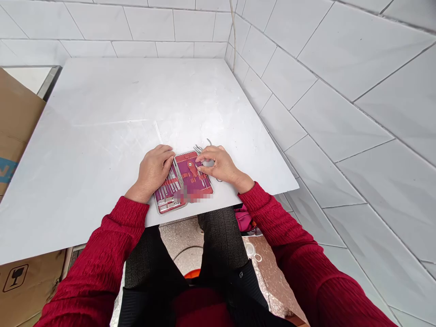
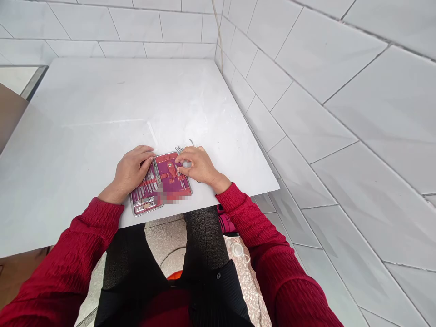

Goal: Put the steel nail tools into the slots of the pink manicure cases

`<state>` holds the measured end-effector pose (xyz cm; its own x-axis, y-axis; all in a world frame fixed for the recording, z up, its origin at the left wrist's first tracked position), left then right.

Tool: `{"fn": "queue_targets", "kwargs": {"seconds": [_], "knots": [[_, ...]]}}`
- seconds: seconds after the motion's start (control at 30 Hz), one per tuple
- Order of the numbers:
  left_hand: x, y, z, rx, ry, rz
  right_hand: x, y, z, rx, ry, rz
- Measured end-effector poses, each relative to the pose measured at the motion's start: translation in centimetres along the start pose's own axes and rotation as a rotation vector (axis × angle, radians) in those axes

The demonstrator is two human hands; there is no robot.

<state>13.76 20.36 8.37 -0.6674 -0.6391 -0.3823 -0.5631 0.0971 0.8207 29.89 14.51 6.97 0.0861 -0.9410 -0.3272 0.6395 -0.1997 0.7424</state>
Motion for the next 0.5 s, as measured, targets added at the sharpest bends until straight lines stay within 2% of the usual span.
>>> {"fn": "queue_targets", "kwargs": {"seconds": [0.13,0.3,0.4,0.5], "knots": [[0.0,0.0,0.0,0.004,0.001,0.002,-0.2,0.8,-0.9,-0.102,-0.072,-0.061],[-0.1,0.2,-0.2,0.002,0.007,0.004,-0.2,3.7,-6.3,-0.215,-0.315,-0.317],[-0.2,0.1,-0.2,0.006,0.003,0.018,-0.1,4.7,-9.4,-0.195,-0.426,-0.357],[-0.2,0.1,-0.1,0.007,0.005,0.019,0.0,5.4,-10.9,-0.173,-0.459,-0.378]]}}
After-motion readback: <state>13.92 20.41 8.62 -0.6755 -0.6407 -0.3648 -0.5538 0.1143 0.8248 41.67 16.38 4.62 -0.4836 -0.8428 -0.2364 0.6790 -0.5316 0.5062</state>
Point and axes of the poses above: each hand's wrist, its own x-axis away from the middle knuckle, its own y-axis out of the back of the hand, z = x × y, the point moved 10 cm from there along -x, towards the middle knuckle, and after that the axes turned 5 degrees about x, right-handed, at the moved point
